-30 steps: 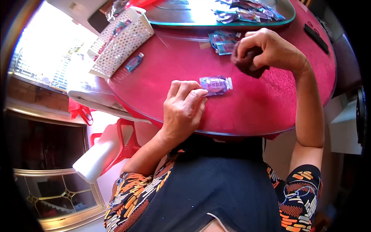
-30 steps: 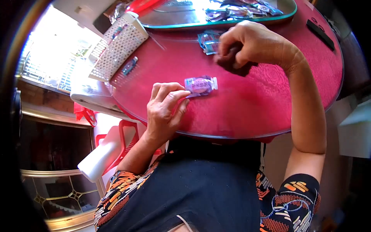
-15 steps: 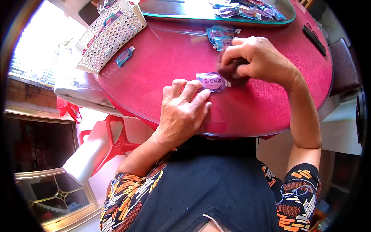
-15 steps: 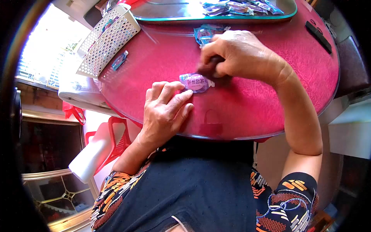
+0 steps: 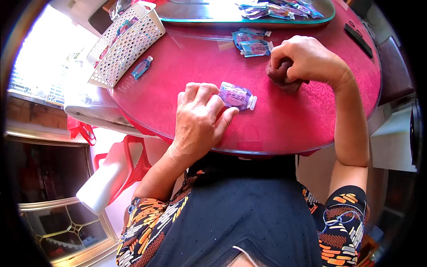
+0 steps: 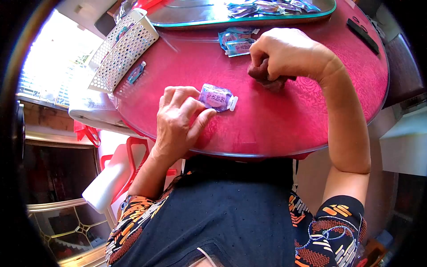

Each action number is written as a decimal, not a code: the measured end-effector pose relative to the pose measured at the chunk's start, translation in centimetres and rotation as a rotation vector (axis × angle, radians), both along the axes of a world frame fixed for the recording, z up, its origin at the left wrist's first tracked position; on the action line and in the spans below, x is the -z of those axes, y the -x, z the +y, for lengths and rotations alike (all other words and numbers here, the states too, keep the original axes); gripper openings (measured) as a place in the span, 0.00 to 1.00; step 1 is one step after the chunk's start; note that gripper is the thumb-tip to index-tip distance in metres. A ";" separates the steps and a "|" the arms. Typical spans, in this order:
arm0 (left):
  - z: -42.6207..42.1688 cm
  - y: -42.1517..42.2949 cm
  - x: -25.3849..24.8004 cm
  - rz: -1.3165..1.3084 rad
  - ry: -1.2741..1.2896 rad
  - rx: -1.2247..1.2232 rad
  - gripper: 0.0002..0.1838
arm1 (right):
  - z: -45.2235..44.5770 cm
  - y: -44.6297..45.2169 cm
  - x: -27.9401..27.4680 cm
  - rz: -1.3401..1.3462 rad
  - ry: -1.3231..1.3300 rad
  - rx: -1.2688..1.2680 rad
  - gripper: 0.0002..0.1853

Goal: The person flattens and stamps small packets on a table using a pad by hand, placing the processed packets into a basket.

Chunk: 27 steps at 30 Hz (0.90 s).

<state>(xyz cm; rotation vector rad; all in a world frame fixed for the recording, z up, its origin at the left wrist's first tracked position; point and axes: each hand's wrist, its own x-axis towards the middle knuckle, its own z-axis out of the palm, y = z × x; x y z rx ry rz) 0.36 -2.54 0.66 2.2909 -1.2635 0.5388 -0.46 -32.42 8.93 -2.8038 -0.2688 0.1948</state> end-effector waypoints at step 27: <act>-0.2 2.6 0.5 0.036 -0.099 0.175 0.28 | 2.6 0.5 1.1 -0.188 -0.094 -0.239 0.13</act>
